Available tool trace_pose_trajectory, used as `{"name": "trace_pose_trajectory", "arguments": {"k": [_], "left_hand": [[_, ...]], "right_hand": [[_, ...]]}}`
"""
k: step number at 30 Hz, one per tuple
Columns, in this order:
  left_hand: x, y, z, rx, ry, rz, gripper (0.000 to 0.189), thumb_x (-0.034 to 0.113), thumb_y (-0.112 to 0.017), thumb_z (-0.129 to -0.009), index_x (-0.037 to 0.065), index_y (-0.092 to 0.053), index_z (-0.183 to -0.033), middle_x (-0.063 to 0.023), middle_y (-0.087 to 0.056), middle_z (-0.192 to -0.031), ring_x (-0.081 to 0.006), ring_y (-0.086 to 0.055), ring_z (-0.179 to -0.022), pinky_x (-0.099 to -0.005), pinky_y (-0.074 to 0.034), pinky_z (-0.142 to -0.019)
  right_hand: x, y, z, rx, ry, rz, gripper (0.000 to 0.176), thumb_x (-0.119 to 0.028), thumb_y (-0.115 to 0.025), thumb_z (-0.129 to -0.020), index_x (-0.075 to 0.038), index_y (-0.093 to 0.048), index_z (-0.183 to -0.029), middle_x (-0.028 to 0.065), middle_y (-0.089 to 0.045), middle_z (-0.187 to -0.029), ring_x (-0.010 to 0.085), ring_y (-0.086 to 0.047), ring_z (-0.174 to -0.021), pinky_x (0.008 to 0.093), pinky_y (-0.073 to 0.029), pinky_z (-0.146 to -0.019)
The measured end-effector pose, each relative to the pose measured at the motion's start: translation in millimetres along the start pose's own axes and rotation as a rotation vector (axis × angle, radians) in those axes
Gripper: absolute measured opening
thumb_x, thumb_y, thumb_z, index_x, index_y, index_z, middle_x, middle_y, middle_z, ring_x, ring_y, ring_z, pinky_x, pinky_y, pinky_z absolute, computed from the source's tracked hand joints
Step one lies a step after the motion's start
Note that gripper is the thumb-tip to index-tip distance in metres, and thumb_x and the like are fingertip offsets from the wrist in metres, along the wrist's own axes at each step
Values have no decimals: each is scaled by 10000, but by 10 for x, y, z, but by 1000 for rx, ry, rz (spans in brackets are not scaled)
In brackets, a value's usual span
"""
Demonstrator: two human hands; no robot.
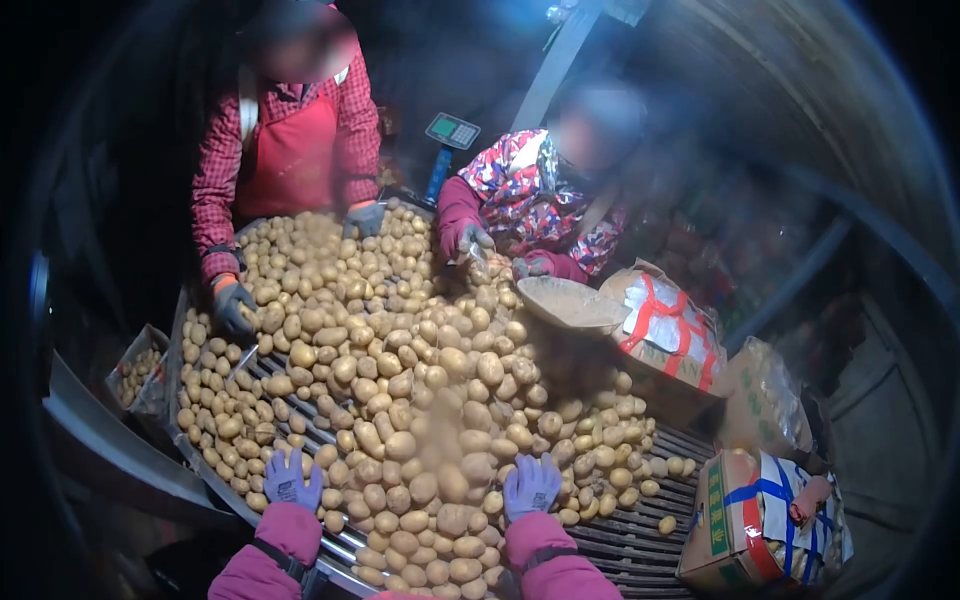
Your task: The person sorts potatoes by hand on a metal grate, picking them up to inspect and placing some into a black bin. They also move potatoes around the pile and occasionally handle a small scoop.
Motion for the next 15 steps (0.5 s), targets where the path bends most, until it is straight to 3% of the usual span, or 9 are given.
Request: {"name": "trace_pose_trajectory", "arguments": {"k": [15], "left_hand": [[-10,-14,26,18,-20,-16,543,442,-605,-789,146,-560,-1242,-168,-474,-1263,-370,-447,-1177,-533,-401,-897]], "right_hand": [[32,-9,53,-47,-32,-3,306,-252,-535,-885,-108,-614,-1144,98,-593,-1149,364,-450,-1206,504,-307,-1021]]}}
Point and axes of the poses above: each hand's wrist, its own z-axis away from the middle knuckle, its own y-axis out of the back of the hand, x = y × z, the point moved 2 cm from there along -z, towards the middle knuckle
